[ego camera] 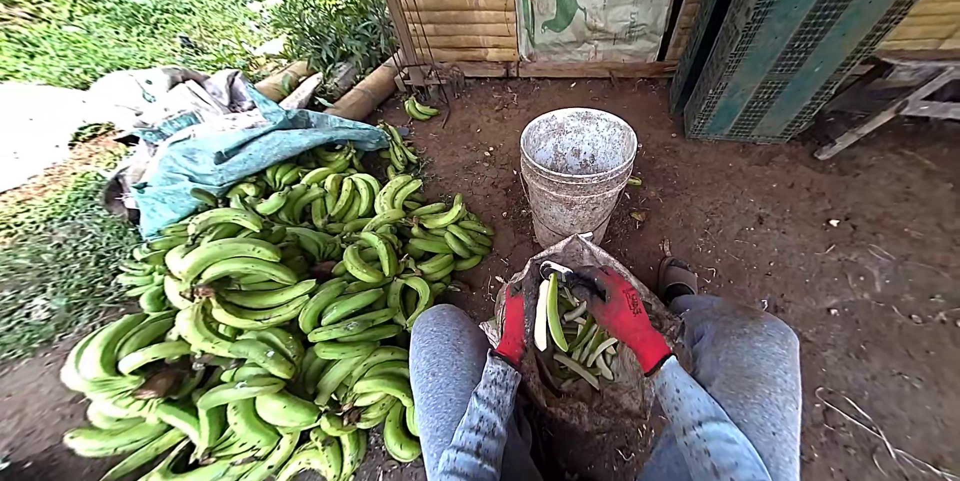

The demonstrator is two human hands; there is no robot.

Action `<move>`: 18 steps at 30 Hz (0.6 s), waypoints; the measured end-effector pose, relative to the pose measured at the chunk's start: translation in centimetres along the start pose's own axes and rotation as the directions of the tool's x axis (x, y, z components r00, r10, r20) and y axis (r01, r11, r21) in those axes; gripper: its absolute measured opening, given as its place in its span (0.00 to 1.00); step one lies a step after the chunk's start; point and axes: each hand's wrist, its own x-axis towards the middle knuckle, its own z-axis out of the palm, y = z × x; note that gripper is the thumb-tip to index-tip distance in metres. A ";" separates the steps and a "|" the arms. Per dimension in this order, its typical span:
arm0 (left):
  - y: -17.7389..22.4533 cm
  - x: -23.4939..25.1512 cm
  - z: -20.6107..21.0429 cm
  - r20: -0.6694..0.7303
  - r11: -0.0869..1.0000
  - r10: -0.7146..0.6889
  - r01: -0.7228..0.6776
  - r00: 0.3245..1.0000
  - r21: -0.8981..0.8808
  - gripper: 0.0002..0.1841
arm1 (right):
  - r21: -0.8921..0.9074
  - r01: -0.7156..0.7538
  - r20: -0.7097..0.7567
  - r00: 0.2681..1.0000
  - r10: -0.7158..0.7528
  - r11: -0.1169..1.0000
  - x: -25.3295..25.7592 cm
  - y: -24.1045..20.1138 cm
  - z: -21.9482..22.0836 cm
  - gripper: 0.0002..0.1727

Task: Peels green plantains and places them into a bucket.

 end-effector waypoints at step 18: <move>22.3 5.3 -11.0 0.046 0.337 0.881 -0.694 0.471 0.637 0.21 | -0.152 0.104 -0.205 0.970 -0.135 0.983 -0.4 1.0 0.1 0.24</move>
